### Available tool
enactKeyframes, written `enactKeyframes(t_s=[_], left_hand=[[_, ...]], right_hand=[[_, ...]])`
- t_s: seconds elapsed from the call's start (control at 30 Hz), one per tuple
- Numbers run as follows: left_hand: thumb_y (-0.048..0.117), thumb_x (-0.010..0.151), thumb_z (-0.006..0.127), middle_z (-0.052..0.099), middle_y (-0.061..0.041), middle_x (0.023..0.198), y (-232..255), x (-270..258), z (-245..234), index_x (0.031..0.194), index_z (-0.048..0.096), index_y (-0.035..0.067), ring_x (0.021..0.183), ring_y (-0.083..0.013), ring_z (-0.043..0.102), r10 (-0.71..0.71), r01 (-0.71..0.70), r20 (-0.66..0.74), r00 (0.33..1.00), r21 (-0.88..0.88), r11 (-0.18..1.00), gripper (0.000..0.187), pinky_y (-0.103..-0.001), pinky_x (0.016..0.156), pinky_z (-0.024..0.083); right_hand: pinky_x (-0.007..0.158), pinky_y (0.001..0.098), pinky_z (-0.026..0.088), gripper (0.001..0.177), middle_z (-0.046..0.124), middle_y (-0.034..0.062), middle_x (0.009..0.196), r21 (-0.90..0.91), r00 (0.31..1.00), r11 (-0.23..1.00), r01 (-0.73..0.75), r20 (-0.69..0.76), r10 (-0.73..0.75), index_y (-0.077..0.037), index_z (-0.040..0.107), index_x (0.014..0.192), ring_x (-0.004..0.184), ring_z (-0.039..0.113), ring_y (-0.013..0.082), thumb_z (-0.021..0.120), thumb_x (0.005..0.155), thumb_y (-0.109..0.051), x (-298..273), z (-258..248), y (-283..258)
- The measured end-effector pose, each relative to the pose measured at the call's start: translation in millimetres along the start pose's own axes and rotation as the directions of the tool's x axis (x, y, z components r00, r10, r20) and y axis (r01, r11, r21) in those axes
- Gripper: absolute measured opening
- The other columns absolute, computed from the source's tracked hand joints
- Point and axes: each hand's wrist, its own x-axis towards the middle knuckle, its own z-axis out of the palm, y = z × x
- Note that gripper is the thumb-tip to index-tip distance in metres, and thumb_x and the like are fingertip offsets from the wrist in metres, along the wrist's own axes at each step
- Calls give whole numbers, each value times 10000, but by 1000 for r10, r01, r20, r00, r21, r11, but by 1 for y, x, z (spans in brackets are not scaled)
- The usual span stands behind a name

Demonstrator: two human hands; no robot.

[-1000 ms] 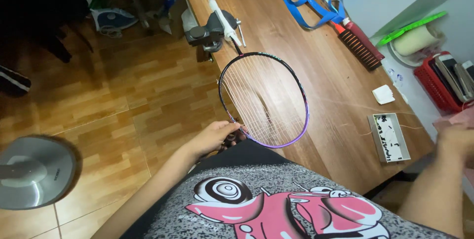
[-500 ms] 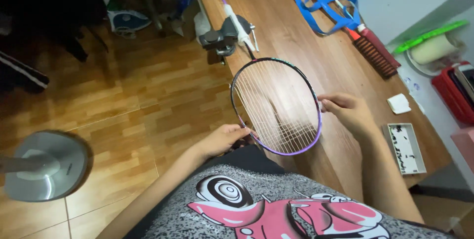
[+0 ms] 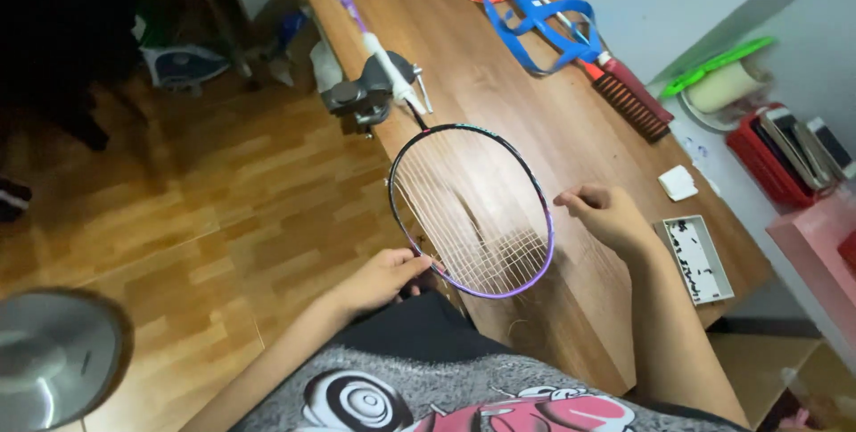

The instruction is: Manually threading strings through the frame of a badminton racket using a mounting clamp.

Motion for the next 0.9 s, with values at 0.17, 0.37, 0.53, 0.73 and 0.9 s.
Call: enactKeyframes(t_s=[0.17, 0.37, 0.53, 0.73, 0.9], left_hand=[[415, 980, 517, 744, 14, 976, 28, -3, 7, 1155, 746, 119, 735, -63, 629, -83, 87, -40, 996, 115, 990, 413, -253, 588, 513], [409, 1001, 527, 767, -28, 992, 25, -3, 6, 1152, 748, 50, 715, -85, 614, -125, 132, -57, 991, 139, 982, 448, -249, 569, 504], [398, 989, 506, 762, -33, 1000, 16, 1, 2, 1184, 737, 87, 706, -84, 626, -111, 109, 17, 994, 103, 989, 434, -247, 553, 500], [403, 992, 519, 745, -32, 998, 28, 10, -2, 1172, 727, 70, 716, -88, 636, -173, 169, 61, 983, 67, 983, 432, -252, 559, 513], [425, 1006, 540, 762, -8, 968, 24, 23, -2, 1119, 736, 26, 726, -82, 621, -177, 163, 118, 977, 121, 979, 458, -237, 571, 495]], right_hand=[[634, 399, 512, 314, 703, 175, 704, -184, 837, 936, -301, -521, 167, 28, 758, 870, 640, 661, 248, 698, 939, -273, -9, -9, 27], [673, 433, 542, 346, 695, 181, 729, -51, 556, 923, -381, -811, 184, 29, 735, 750, 672, 675, 284, 652, 1001, -195, -72, -79, 160], [832, 498, 516, 213, 678, 282, 981, 60, 332, 874, -483, -911, 246, 60, 672, 1058, 920, 665, 386, 607, 925, -93, -106, -93, 168], [901, 439, 544, 379, 701, 160, 1212, 274, 688, 949, -155, -659, 303, -47, 652, 1293, 1080, 674, 284, 542, 993, -249, -46, -10, 82], [911, 387, 571, 458, 725, 74, 1217, 568, 943, 814, -121, -190, 273, -85, 693, 1266, 1090, 686, 183, 529, 991, -414, -31, 50, -5]])
